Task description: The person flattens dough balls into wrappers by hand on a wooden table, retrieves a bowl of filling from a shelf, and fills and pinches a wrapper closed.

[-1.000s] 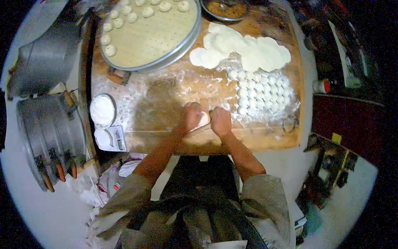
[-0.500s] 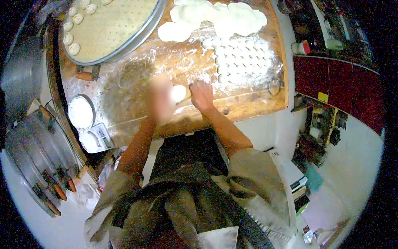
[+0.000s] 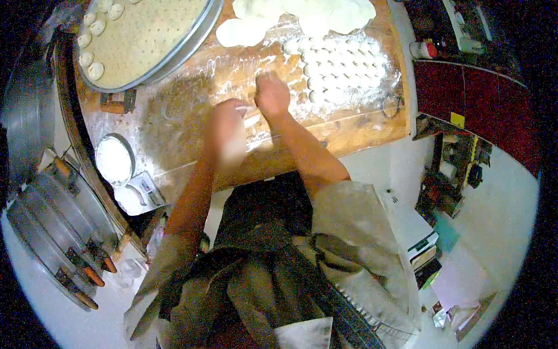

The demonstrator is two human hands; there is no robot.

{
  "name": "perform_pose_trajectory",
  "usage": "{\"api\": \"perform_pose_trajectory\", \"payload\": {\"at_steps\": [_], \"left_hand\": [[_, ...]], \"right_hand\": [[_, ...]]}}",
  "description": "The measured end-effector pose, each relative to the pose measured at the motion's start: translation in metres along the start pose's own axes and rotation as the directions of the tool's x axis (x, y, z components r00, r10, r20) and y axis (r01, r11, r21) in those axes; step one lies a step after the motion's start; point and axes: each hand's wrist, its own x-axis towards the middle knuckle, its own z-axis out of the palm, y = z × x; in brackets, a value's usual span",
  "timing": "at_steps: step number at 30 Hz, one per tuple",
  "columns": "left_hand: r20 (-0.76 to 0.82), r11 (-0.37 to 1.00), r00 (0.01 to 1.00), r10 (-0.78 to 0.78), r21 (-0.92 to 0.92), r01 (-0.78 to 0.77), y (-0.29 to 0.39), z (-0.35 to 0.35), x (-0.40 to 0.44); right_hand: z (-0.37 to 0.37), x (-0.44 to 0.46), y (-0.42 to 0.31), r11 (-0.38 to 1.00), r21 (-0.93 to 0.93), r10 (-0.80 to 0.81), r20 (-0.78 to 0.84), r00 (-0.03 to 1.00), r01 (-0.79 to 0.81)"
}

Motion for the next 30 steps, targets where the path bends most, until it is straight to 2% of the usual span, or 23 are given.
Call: {"api": "perform_pose_trajectory", "payload": {"at_steps": [2,3,5,6,8,9,11,14,15,17,18,19,21,22,24,25,26,27,28,29,30], "left_hand": [[-0.004,0.983,0.995,0.095,0.16,-0.093,0.027,-0.006,0.019],[-0.041,0.997,0.999,-0.018,0.068,0.021,0.013,0.0,0.024],[-0.128,0.999,0.991,-0.039,-0.022,0.036,-0.037,-0.001,0.014],[-0.17,0.997,0.984,-0.049,-0.068,0.038,-0.064,-0.001,0.01],[-0.064,0.983,0.987,-0.147,-0.12,0.139,-0.082,-0.008,-0.002],[-0.063,0.987,0.989,-0.132,-0.097,0.125,-0.087,-0.006,-0.002],[-0.025,0.987,0.99,-0.137,-0.094,0.134,-0.094,0.004,-0.003],[0.023,0.985,0.994,-0.103,-0.134,0.105,-0.089,0.019,0.017],[0.046,0.942,0.985,-0.164,-0.29,0.171,-0.075,0.01,0.027],[-0.048,0.993,0.999,-0.002,0.117,0.007,-0.033,-0.019,0.028],[-0.061,0.993,0.998,0.008,0.117,-0.001,-0.061,-0.018,0.029],[-0.07,0.951,0.981,-0.183,-0.265,0.159,-0.117,-0.012,0.022],[-0.113,0.844,0.89,-0.443,-0.387,0.371,-0.059,-0.031,0.001],[-0.112,0.848,0.889,-0.444,-0.373,0.376,-0.061,-0.028,-0.002],[-0.065,0.89,0.948,-0.312,-0.37,0.268,-0.071,-0.021,-0.006],[-0.106,0.982,0.976,-0.189,-0.003,0.19,-0.062,-0.023,-0.002],[-0.105,0.982,0.977,-0.184,0.008,0.186,-0.053,-0.027,-0.001],[0.038,0.945,0.99,-0.139,0.304,0.121,-0.047,-0.033,0.009],[0.177,0.829,0.977,-0.123,0.559,0.003,-0.036,-0.037,0.027],[0.168,0.828,0.981,-0.095,0.561,-0.015,-0.018,-0.043,0.042],[0.118,0.907,0.975,-0.19,0.402,0.128,0.002,-0.05,0.047]], "right_hand": [[0.01,0.018,0.004,0.994,0.031,-0.103,-0.009,0.995,0.103],[0.011,-0.001,0.009,0.994,0.031,-0.104,-0.011,0.995,0.104],[-0.004,-0.049,0.016,0.998,-0.06,-0.019,0.185,0.983,0.03],[-0.011,-0.059,0.016,0.998,-0.061,-0.018,0.186,0.982,0.03],[-0.016,-0.065,0.017,0.985,-0.017,-0.169,0.017,0.986,0.169],[-0.016,-0.048,0.015,0.986,-0.017,-0.168,0.02,0.986,0.168],[0.001,-0.012,0.01,1.0,-0.007,-0.018,0.006,1.0,0.018],[0.013,0.019,0.007,1.0,0.005,-0.01,-0.119,0.993,0.011],[0.013,0.013,0.012,1.0,0.003,-0.014,-0.13,0.991,0.014],[0.008,-0.02,0.018,0.997,-0.036,-0.061,0.052,0.997,0.063],[-0.001,-0.035,0.021,0.996,-0.037,-0.074,0.042,0.996,0.076],[-0.012,-0.056,0.024,0.991,0.003,-0.133,0.07,0.989,0.133],[-0.013,-0.063,0.024,0.983,0.06,-0.182,0.105,0.978,0.176],[-0.005,-0.046,0.02,0.989,0.041,-0.143,0.051,0.988,0.141],[0.008,-0.012,0.011,0.994,0.035,-0.102,-0.006,0.995,0.102],[0.011,0.005,0.008,0.998,0.001,-0.065,0.056,0.996,0.065],[0.01,0.013,0.007,0.999,-0.034,-0.024,0.116,0.993,0.028],[0.009,0.001,0.008,0.998,-0.02,-0.049,0.116,0.992,0.051],[0.014,-0.019,0.018,0.998,-0.012,-0.058,0.141,0.988,0.06],[0.009,-0.04,0.023,0.992,0.057,-0.117,-0.001,0.993,0.117],[-0.003,-0.057,0.026,0.981,0.023,-0.195,0.041,0.98,0.194]]}}
